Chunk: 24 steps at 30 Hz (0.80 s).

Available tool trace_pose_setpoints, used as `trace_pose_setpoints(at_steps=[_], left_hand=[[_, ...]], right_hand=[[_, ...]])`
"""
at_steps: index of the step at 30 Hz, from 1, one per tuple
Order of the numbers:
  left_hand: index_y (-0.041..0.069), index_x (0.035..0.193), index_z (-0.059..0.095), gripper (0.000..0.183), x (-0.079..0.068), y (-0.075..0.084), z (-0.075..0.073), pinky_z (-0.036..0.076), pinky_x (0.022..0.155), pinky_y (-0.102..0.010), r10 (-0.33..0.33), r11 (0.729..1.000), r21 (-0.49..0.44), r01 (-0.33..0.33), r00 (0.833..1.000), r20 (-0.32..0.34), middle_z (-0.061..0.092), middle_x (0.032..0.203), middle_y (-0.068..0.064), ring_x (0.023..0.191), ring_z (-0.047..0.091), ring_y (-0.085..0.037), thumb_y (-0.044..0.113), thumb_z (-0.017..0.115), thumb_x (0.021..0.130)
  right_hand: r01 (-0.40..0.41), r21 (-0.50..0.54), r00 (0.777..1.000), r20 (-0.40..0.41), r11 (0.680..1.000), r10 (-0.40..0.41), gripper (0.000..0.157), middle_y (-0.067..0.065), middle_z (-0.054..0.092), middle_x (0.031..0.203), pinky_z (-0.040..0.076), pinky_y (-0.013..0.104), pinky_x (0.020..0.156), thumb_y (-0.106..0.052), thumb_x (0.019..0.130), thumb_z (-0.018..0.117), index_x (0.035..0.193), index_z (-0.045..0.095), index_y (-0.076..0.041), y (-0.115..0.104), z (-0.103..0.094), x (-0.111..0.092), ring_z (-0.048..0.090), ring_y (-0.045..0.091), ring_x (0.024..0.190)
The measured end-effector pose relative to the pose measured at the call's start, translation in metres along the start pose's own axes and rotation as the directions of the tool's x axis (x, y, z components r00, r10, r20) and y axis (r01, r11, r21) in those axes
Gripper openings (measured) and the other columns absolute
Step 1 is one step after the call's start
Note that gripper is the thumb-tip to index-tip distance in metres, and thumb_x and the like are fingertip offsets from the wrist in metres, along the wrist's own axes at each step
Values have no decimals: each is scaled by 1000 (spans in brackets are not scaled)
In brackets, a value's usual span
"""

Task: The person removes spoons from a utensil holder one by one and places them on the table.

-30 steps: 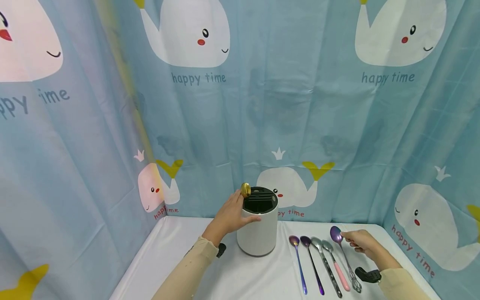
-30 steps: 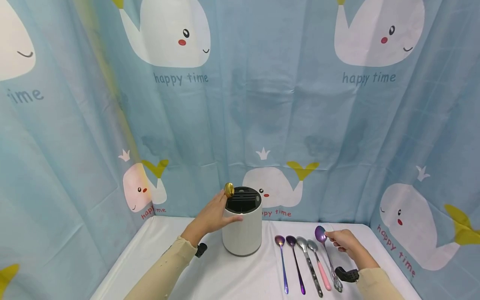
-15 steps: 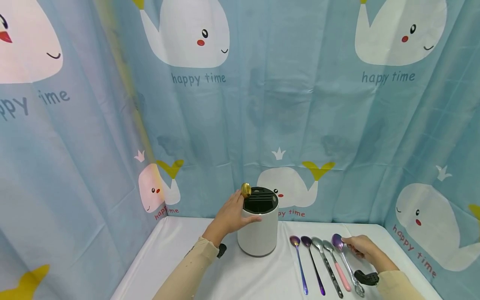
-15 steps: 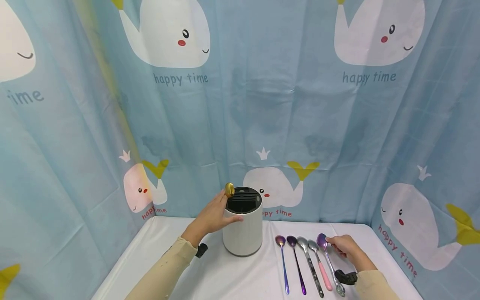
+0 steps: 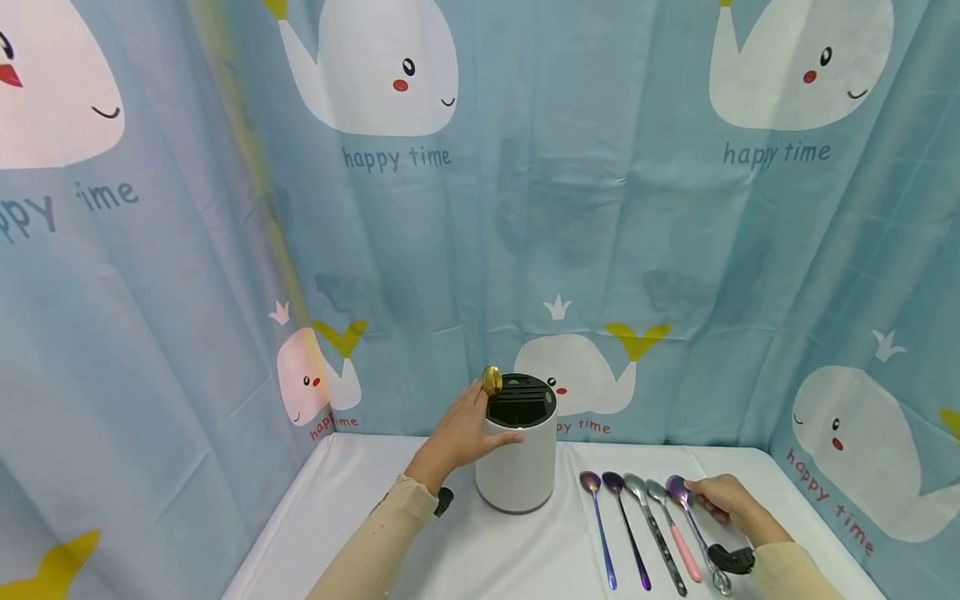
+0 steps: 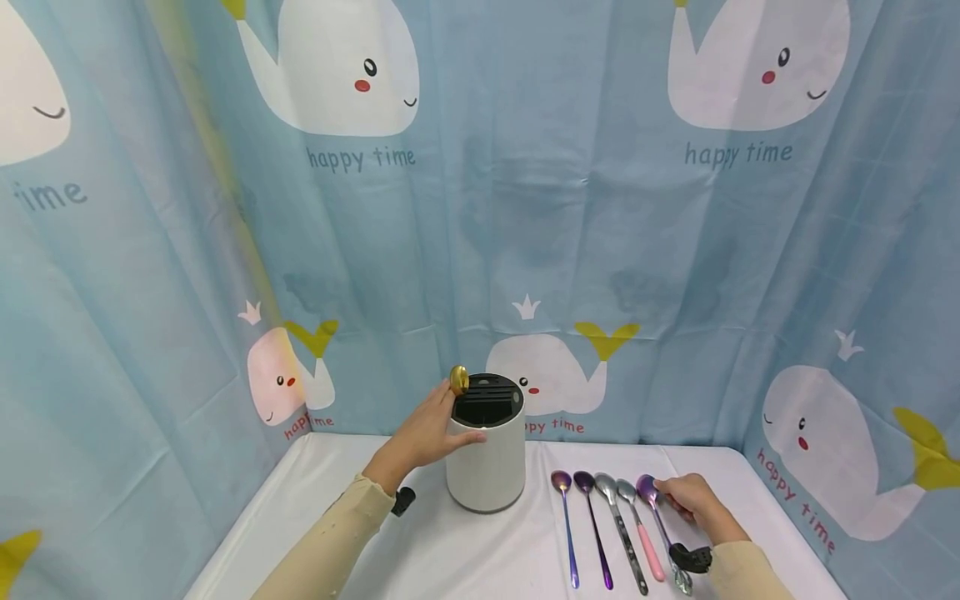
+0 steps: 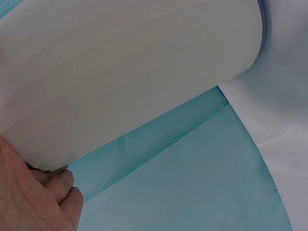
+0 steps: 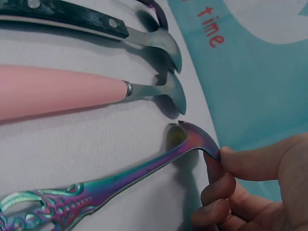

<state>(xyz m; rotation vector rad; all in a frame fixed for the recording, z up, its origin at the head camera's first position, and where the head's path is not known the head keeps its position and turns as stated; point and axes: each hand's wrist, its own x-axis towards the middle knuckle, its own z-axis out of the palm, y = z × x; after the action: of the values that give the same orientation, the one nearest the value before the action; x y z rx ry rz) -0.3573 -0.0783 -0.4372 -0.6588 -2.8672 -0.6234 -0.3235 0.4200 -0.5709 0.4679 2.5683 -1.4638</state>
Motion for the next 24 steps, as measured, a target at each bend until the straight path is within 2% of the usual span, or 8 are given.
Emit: trace_pose_setpoints(at_steps=[8, 15, 18, 20, 22, 24], left_hand=[[6, 172, 20, 128, 0, 0, 0, 28, 130, -55, -5, 1000, -1, 5, 1000, 3, 19, 178, -16, 164, 20, -36, 90, 60, 85], [7, 172, 19, 128, 1, -1, 1, 27, 131, -54, 0, 1000, 5, 0, 1000, 7, 18, 178, -15, 165, 19, -35, 91, 59, 85], [7, 173, 18, 128, 2, -1, 2, 27, 131, -54, 3, 1000, 8, -3, 1000, 8, 18, 178, -15, 165, 19, -35, 91, 58, 85], [7, 173, 18, 128, 2, -2, 2, 27, 131, -54, 5, 1000, 12, -5, 1000, 6, 18, 178, -15, 165, 19, -35, 91, 58, 85], [7, 173, 18, 128, 2, -2, 2, 27, 131, -55, 6, 1000, 13, -6, 1000, 4, 18, 178, -16, 165, 19, -35, 91, 58, 85], [7, 173, 18, 128, 2, -2, 2, 27, 130, -55, 8, 1000, 8, -8, 1000, 1, 19, 178, -16, 165, 19, -36, 91, 58, 85]], right_hand=[[-15, -8, 1000, -11, 1000, 15, 40, -4, 49, 60, 37, 25, 56, -27, 99, 69, 64, 57, -13, 2, -2, 0, 42, 10, 55], [34, -41, 998, -57, 999, -36, 39, -4, 51, 58, 38, 25, 54, -28, 97, 72, 63, 60, -12, 10, -3, 1, 44, 10, 54], [76, -69, 993, -89, 995, -82, 36, -2, 54, 59, 39, 26, 53, -27, 96, 73, 67, 65, -7, 11, -3, 0, 46, 11, 55], [99, -125, 987, -112, 987, -113, 36, 4, 60, 66, 45, 29, 56, -26, 96, 73, 76, 70, 4, 8, -2, -3, 52, 16, 61], [109, -191, 982, -131, 975, -135, 39, 17, 67, 78, 56, 40, 67, -26, 96, 72, 87, 72, 12, 1, -2, -8, 63, 30, 73], [114, -239, 977, -148, 964, -152, 40, 22, 67, 87, 57, 47, 76, -25, 97, 71, 90, 71, 14, -7, -1, -13, 64, 36, 84]])
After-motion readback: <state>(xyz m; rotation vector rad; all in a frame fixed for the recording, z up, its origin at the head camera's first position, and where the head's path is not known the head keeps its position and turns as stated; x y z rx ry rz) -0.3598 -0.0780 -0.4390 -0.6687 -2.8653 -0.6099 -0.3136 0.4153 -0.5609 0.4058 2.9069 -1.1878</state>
